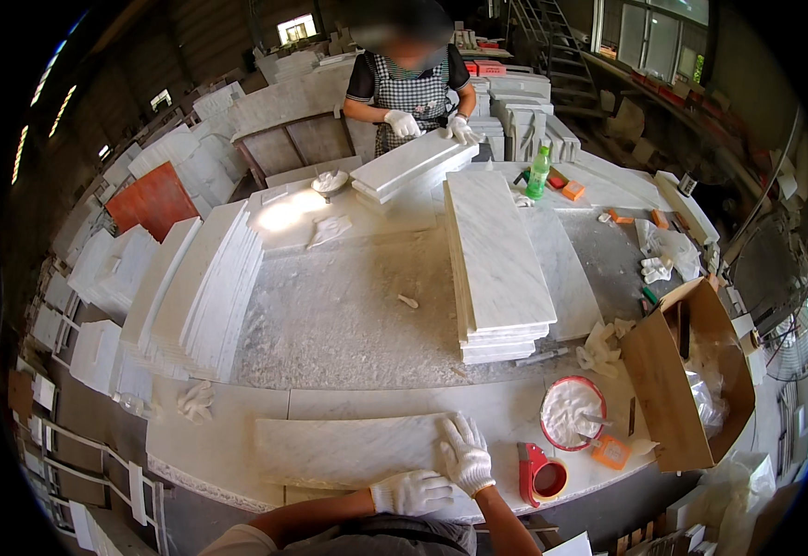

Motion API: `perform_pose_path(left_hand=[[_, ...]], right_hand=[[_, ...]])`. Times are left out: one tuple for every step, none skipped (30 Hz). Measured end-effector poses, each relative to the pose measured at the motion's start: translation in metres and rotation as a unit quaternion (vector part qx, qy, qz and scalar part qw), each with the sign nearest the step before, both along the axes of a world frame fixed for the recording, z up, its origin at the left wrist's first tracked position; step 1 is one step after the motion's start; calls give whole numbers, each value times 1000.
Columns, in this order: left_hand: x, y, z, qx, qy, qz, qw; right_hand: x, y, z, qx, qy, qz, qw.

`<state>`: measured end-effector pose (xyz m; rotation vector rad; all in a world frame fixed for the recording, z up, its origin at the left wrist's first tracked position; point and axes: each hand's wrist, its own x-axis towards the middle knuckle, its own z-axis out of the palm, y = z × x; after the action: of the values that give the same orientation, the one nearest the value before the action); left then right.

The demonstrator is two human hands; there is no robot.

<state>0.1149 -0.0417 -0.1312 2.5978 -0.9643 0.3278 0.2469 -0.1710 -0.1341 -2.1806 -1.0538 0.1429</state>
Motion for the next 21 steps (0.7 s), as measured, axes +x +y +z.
perform_pose_path(left_hand=[[0,0,4,4,0,-2,1000],[2,1,6,0,3,-4,1000],[3,1,8,-4,8,-6,1000],[4,1,9,-8,12,-8,1000],[3,1,5,-23,20,-2,1000],[2,1,2,-40,28,1,999],[1,0,0,-48,31,-1,998],[0,0,-3,-56,32,-3,998],[3,2,8,-53,27,-8,998],[6,3,15,-51,21,-14,998],[10,0,16,-61,37,-24,997],[11,2,20,-64,54,-22,996],[13,4,25,-67,70,-19,995],[15,6,30,-63,53,-11,997],[20,3,37,-65,35,-9,997],[27,2,42,-66,18,-9,998],[33,7,46,-53,29,2,998],[38,12,47,-46,42,9,998],[49,16,55,-35,52,18,998],[64,15,65,-22,78,6,997],[80,18,77,-22,56,-3,998]], right_hand=[[0,-1,-2,10,7,-1,1000],[2,-3,-3,20,13,-3,1000],[3,-2,-3,31,20,-5,999],[3,-1,-3,33,30,-5,999],[3,0,-3,34,40,-6,999],[1,-1,-3,34,50,-11,998],[1,-1,-4,38,53,-15,998],[0,-1,-4,41,55,-19,997],[0,0,-5,46,56,-22,997],[0,0,-7,47,59,-27,997],[-1,-5,-7,40,71,-39,996],[-1,-4,-4,40,83,-38,995],[-1,-2,-3,40,96,-38,994],[0,0,-6,45,94,-35,994],[-1,-4,-8,46,91,-38,994],[0,-7,-10,46,89,-43,994],[0,-4,-13,55,89,-34,994],[-2,-3,-14,56,91,-31,994],[0,-1,-17,62,91,-24,994],[1,-5,-25,54,63,-23,996],[0,1,-49,159,210,-19,965]])
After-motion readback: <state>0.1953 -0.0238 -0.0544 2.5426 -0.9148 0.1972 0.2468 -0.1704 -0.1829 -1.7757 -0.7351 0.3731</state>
